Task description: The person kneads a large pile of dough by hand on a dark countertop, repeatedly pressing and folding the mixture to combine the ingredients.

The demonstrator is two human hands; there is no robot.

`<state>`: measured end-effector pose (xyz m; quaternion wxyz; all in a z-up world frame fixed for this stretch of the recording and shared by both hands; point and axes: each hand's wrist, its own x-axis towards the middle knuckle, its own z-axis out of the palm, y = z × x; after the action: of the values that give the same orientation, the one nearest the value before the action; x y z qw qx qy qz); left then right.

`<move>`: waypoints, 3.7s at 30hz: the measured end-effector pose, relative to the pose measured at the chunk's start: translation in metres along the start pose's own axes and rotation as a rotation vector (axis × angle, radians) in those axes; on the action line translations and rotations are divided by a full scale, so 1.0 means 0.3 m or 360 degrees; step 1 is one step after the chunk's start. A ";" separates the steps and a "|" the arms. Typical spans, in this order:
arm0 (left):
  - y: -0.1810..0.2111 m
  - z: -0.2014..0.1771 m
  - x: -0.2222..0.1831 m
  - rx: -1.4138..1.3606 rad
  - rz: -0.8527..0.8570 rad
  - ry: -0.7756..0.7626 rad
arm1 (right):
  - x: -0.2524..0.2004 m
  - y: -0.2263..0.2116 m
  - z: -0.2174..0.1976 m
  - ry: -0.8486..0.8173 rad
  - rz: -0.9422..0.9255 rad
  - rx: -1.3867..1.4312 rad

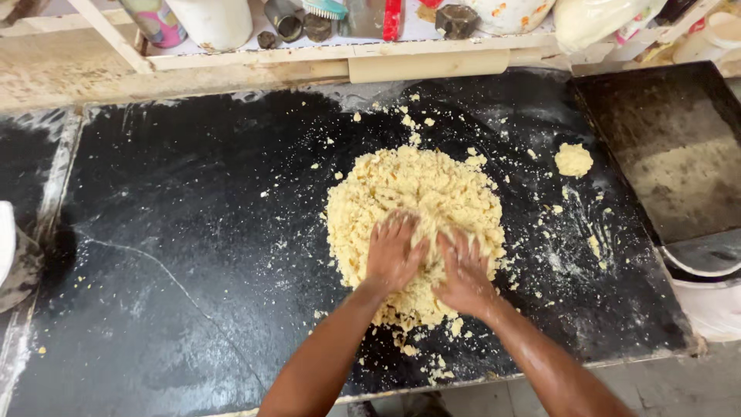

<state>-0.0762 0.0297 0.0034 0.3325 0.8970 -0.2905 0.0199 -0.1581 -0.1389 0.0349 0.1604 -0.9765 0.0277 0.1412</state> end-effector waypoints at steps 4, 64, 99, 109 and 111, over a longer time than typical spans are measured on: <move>-0.072 -0.044 -0.133 -0.0165 -0.0175 -0.0403 | -0.102 0.080 -0.001 0.0059 -0.0310 0.0460; -0.104 0.163 0.235 0.0103 -0.0196 -0.0066 | 0.370 0.047 -0.045 -0.0040 -0.0120 -0.0098; -0.028 0.050 -0.135 -0.0120 -0.0302 0.0544 | -0.043 -0.014 0.259 0.0924 -0.0190 0.0160; -0.120 0.099 0.179 0.0325 -0.0200 0.0198 | 0.332 0.132 0.062 0.0427 -0.0172 -0.0218; -0.140 0.069 0.246 0.0231 -0.0273 0.0178 | 0.397 0.135 0.022 0.0331 -0.0094 -0.0055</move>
<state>0.0043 0.0052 -0.0204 0.2829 0.9378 -0.1914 0.0622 -0.0497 -0.1761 -0.0175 0.1439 -0.9889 0.0129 0.0346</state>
